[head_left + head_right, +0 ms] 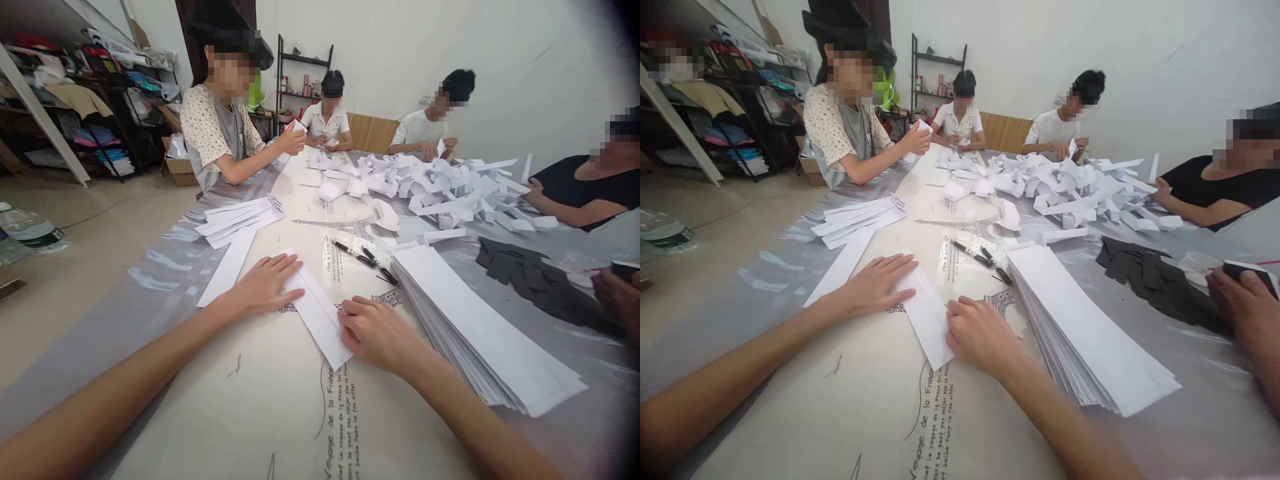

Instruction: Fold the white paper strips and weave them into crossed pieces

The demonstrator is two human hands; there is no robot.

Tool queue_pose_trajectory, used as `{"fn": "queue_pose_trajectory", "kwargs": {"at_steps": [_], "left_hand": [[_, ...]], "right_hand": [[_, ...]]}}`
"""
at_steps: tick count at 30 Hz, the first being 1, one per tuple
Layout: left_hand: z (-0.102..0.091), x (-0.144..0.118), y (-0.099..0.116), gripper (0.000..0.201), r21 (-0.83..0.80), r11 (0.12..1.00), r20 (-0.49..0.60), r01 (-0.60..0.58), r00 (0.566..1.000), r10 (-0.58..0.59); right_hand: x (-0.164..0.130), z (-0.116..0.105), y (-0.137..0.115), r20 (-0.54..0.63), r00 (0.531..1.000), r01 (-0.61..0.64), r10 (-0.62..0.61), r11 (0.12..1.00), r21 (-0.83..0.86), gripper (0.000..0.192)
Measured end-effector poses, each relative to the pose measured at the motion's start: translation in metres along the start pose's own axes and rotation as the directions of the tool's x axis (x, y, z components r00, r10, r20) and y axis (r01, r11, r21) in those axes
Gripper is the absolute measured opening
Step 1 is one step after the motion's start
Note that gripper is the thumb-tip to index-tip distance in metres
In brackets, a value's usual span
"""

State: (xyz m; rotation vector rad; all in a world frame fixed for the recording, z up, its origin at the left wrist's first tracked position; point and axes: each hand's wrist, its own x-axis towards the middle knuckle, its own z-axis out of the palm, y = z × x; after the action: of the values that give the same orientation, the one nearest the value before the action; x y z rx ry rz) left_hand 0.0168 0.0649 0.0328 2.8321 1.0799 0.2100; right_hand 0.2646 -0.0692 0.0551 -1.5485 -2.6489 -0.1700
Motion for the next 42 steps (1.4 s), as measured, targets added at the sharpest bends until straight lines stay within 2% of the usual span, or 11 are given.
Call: {"fn": "queue_pose_trajectory", "kwargs": {"at_steps": [4,8,13,18,22,25,29,32,35,40,42], "left_hand": [[-0.003,0.0,-0.001,0.071,0.053,0.997,-0.05,-0.048,0.997,0.051],[0.0,-0.007,0.013,0.074,0.127,0.985,-0.125,-0.117,0.983,0.133],[0.001,-0.022,0.034,0.085,0.16,0.975,-0.144,-0.152,0.974,0.175],[-0.006,-0.038,0.014,0.045,-0.158,0.969,-0.16,-0.188,0.974,0.163],[-0.005,-0.045,0.0,0.032,-0.425,0.903,-0.212,-0.066,0.977,-0.028],[-0.001,-0.045,0.002,0.023,-0.481,0.876,-0.193,0.042,0.969,-0.152],[0.006,-0.045,0.01,0.02,-0.361,0.932,-0.271,0.046,0.951,-0.152],[0.01,-0.05,0.019,0.021,-0.075,0.997,-0.404,-0.029,0.915,-0.004],[0.012,-0.056,0.03,0.024,0.152,0.98,-0.395,-0.13,0.901,0.181],[0.015,-0.059,0.038,0.03,0.123,0.977,-0.333,-0.177,0.92,0.208],[0.015,-0.059,0.034,0.032,0.07,0.981,-0.328,-0.178,0.925,0.191]], "right_hand": [[-0.001,0.008,-0.015,-0.077,0.99,-0.12,0.118,0.992,-0.028,0.026],[0.0,0.012,-0.021,-0.139,0.968,-0.206,0.211,0.977,0.048,0.024],[0.005,0.013,-0.014,-0.168,0.982,-0.046,0.081,0.979,0.201,0.017],[0.009,0.015,0.002,-0.139,0.986,-0.035,0.092,0.929,0.368,0.022],[0.014,0.005,0.008,-0.003,0.984,-0.149,0.176,0.843,0.517,0.033],[0.018,-0.004,0.006,0.122,0.972,-0.234,0.2,0.796,0.558,0.03],[0.023,-0.009,0.0,0.241,0.94,-0.337,0.242,0.773,0.538,0.02],[0.026,-0.008,-0.001,0.307,0.92,-0.38,0.245,0.752,0.538,0.021],[0.027,-0.005,0.0,0.333,0.916,-0.386,0.225,0.725,0.571,0.023],[0.024,-0.002,0.003,0.328,0.923,-0.368,0.202,0.718,0.591,0.01],[0.025,-0.002,0.006,0.273,0.946,-0.303,0.176,0.779,0.549,0.022]]}}
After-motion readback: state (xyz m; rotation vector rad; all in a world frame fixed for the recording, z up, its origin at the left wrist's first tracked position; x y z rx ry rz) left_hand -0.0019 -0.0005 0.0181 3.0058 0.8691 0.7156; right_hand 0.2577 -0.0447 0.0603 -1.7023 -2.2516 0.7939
